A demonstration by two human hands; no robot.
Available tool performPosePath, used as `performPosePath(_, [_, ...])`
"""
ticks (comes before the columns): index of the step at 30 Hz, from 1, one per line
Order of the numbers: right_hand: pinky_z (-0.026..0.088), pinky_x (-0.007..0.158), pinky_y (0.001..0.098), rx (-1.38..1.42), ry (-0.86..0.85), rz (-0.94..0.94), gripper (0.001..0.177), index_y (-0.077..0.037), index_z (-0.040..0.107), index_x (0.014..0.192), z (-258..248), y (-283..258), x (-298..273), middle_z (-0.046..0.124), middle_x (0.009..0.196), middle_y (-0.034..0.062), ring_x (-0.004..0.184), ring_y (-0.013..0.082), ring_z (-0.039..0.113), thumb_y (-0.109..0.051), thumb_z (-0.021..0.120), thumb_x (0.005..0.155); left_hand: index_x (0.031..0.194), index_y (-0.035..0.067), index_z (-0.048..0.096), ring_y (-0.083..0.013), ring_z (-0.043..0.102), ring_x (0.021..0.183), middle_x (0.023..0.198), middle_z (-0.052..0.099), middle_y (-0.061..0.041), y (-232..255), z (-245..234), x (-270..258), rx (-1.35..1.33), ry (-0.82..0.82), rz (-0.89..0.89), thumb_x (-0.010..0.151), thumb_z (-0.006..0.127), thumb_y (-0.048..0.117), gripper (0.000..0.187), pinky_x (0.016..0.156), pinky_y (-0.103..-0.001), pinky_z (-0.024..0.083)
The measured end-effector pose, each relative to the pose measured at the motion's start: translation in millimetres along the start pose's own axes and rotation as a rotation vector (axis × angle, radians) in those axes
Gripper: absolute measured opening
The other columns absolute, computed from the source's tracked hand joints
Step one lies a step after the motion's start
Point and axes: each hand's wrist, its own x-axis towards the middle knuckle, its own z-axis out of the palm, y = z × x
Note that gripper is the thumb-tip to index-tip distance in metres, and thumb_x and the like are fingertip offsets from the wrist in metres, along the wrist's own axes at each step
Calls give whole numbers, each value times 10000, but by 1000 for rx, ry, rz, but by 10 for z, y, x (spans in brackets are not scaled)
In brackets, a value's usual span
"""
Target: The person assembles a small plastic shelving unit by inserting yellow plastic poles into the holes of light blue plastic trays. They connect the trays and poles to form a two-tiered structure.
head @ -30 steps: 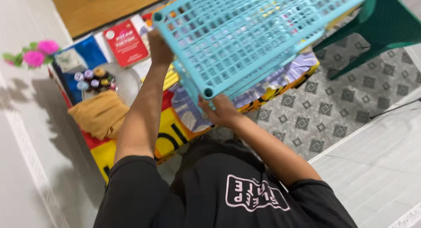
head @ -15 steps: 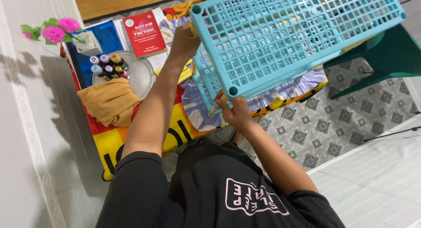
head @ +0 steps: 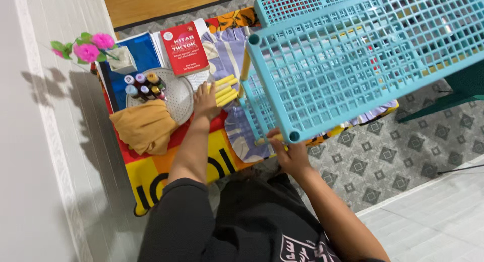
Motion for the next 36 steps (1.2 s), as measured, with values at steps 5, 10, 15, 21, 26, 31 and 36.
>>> performPosePath(5, [555,880,364,93,19,13,134,-29,646,1127,34,40,-72,717,1073,92,1016,224,705,-77,599,1011,1594,105,269,-332,418,1324,1398,456,-156,162,88,128,181,-228,-21,641,855,175,1121,1142,-466,306])
performPosePath(10, [543,973,389,147,5,-31,167,-18,613,1192,60,91,-97,705,1134,118,1104,248,688,-48,591,1030,1473,104,433,-322,582,1173,1259,582,-145,176,156,178,189,-161,-75,754,818,162,817,986,-473,467])
performPosePath(15, [546,979,396,144,-4,-45,194,-18,595,1212,58,112,-112,697,1150,129,1116,261,687,-22,582,1019,1312,95,505,-373,707,963,1059,673,-170,86,139,251,76,-135,-75,763,806,193,634,802,-478,572])
performPosePath(21, [548,982,407,111,51,-54,190,-6,617,1169,126,164,-191,697,1131,132,1100,264,691,17,572,986,1248,91,513,-390,717,976,1111,688,-181,250,-33,853,-83,33,-236,816,771,173,510,816,-499,581])
performPosePath(26, [546,974,415,120,52,-32,178,4,624,1165,156,173,-188,686,1145,136,1105,278,681,11,575,994,1249,98,493,-405,703,995,1093,690,-194,621,31,1492,-179,-33,-231,752,801,175,590,824,-501,573])
performPosePath(31, [558,966,410,151,60,44,196,2,631,1184,176,97,-209,699,1150,128,1109,276,691,-25,572,998,1281,108,523,-424,683,1020,1121,676,-211,860,503,1840,-231,-20,-196,868,721,242,478,846,-512,561])
performPosePath(36, [555,901,403,104,38,69,180,-6,642,1172,141,51,-204,679,1125,135,1053,285,689,-41,597,1001,1287,124,572,-448,637,1089,1172,642,-238,757,783,1852,-222,-126,-223,1004,613,347,363,894,-533,528])
